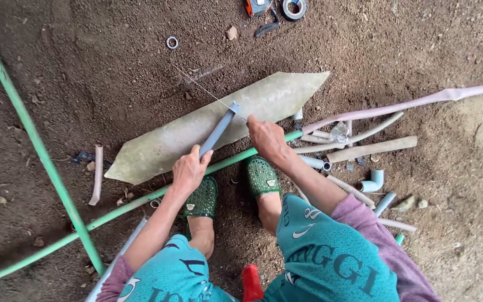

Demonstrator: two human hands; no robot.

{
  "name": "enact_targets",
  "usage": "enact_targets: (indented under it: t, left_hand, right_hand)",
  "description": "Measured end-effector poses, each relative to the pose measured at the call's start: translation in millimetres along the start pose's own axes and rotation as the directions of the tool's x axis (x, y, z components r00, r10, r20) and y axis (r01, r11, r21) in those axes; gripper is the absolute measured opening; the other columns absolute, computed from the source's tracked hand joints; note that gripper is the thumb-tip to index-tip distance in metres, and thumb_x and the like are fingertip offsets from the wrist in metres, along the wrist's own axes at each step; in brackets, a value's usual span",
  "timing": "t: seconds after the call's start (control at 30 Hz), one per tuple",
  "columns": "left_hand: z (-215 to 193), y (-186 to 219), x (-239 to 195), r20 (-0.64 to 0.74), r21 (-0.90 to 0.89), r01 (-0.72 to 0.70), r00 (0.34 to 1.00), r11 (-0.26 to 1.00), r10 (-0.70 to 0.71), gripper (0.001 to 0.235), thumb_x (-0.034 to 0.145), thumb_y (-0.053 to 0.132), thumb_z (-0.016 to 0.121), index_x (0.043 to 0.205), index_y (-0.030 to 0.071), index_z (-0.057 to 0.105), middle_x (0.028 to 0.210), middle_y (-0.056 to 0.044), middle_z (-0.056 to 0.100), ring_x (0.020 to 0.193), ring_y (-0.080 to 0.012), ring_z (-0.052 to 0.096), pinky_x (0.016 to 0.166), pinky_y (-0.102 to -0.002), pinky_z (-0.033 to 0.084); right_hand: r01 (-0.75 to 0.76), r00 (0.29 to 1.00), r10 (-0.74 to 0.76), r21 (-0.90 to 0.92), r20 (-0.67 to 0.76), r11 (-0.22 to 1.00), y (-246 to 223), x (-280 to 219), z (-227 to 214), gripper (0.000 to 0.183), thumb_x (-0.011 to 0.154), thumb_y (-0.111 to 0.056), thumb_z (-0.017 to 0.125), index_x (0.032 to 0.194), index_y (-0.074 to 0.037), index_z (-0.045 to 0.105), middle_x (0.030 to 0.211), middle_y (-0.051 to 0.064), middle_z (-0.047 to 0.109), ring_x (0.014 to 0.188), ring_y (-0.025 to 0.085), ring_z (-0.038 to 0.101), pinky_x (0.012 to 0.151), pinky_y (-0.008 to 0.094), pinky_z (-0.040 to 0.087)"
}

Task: The person uses a hand saw to cut a gray PVC pipe that is resting on a large leaf. The person holds the pipe steady with one hand while sawing with the other. The scene is outdoors on a dirt ground with various tools and pipe pieces scattered nearby.

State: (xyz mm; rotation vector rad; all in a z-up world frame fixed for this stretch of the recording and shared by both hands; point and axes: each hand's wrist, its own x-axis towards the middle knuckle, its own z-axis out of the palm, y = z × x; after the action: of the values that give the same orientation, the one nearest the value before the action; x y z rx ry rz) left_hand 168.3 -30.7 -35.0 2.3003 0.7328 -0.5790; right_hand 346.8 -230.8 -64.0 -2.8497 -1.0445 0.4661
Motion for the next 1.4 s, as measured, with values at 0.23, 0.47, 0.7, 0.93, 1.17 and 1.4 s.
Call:
enact_targets:
  t: [0.23, 0.47, 0.7, 0.93, 1.17, 1.4]
  left_hand:
    - [5, -9, -7, 0.012, -0.030, 0.027, 1.000, 0.999, -0.026, 0.063, 0.109, 0.062, 0.040, 0.131, 0.007, 0.064, 0.110, -0.035, 0.076, 0.112, -0.0546, 0.073, 0.099, -0.065, 0.056]
    - [-1, -7, -5, 0.032, -0.031, 0.007, 0.999, 0.999, -0.006, 0.069, 0.109, 0.060, 0.040, 0.143, 0.005, 0.063, 0.115, -0.035, 0.076, 0.115, -0.0537, 0.072, 0.100, -0.064, 0.056]
    - [-14, 0, -12, 0.042, -0.060, 0.018, 0.999, 0.998, -0.015, 0.068, 0.109, 0.060, 0.041, 0.142, 0.005, 0.063, 0.116, -0.035, 0.075, 0.117, -0.0540, 0.071, 0.102, -0.064, 0.055]
    - [-7, -5, -5, 0.050, -0.054, 0.023, 0.999, 0.998, -0.020, 0.068, 0.108, 0.062, 0.041, 0.140, 0.006, 0.065, 0.115, -0.035, 0.076, 0.116, -0.0535, 0.071, 0.102, -0.063, 0.055]
    - [-1, -7, -1, 0.057, -0.030, 0.053, 0.997, 0.998, -0.051, 0.071, 0.107, 0.066, 0.040, 0.141, 0.009, 0.064, 0.117, -0.034, 0.075, 0.118, -0.0528, 0.071, 0.103, -0.063, 0.055]
    - [2, -11, 4, 0.071, -0.038, 0.084, 0.994, 0.996, -0.081, 0.071, 0.107, 0.068, 0.039, 0.142, 0.012, 0.064, 0.119, -0.032, 0.075, 0.120, -0.0514, 0.071, 0.104, -0.061, 0.054]
  right_hand:
    - [0.017, 0.999, -0.019, 0.049, 0.034, 0.999, 2, -12, -12, 0.017, 0.112, -0.025, 0.040, 0.102, -0.018, 0.053, 0.071, 0.020, 0.074, 0.072, 0.038, 0.080, 0.068, 0.053, 0.064]
    - [-0.046, 0.996, 0.041, 0.061, 0.081, 0.997, 11, -56, -48, 0.019, 0.112, -0.023, 0.038, 0.102, -0.017, 0.054, 0.069, 0.020, 0.073, 0.071, 0.037, 0.080, 0.067, 0.052, 0.064]
    - [-0.008, 0.998, 0.007, 0.007, 0.068, 1.000, -2, 2, -7, 0.015, 0.110, -0.016, 0.040, 0.101, -0.020, 0.050, 0.069, 0.013, 0.072, 0.068, 0.031, 0.078, 0.065, 0.049, 0.064]
    - [-0.055, 0.993, 0.047, 0.079, 0.108, 0.995, 27, -52, -18, 0.017, 0.114, -0.018, 0.041, 0.104, -0.016, 0.055, 0.072, 0.015, 0.073, 0.070, 0.033, 0.078, 0.069, 0.051, 0.065]
    - [0.004, 0.998, -0.001, -0.041, 0.062, 0.999, -5, -1, -17, 0.020, 0.115, -0.017, 0.038, 0.103, -0.019, 0.054, 0.066, 0.007, 0.068, 0.061, 0.022, 0.072, 0.064, 0.043, 0.065]
    - [-0.080, 0.990, 0.072, 0.067, 0.118, 0.995, 21, -62, -32, 0.021, 0.117, -0.023, 0.039, 0.104, -0.017, 0.054, 0.071, 0.015, 0.073, 0.068, 0.030, 0.078, 0.066, 0.050, 0.065]
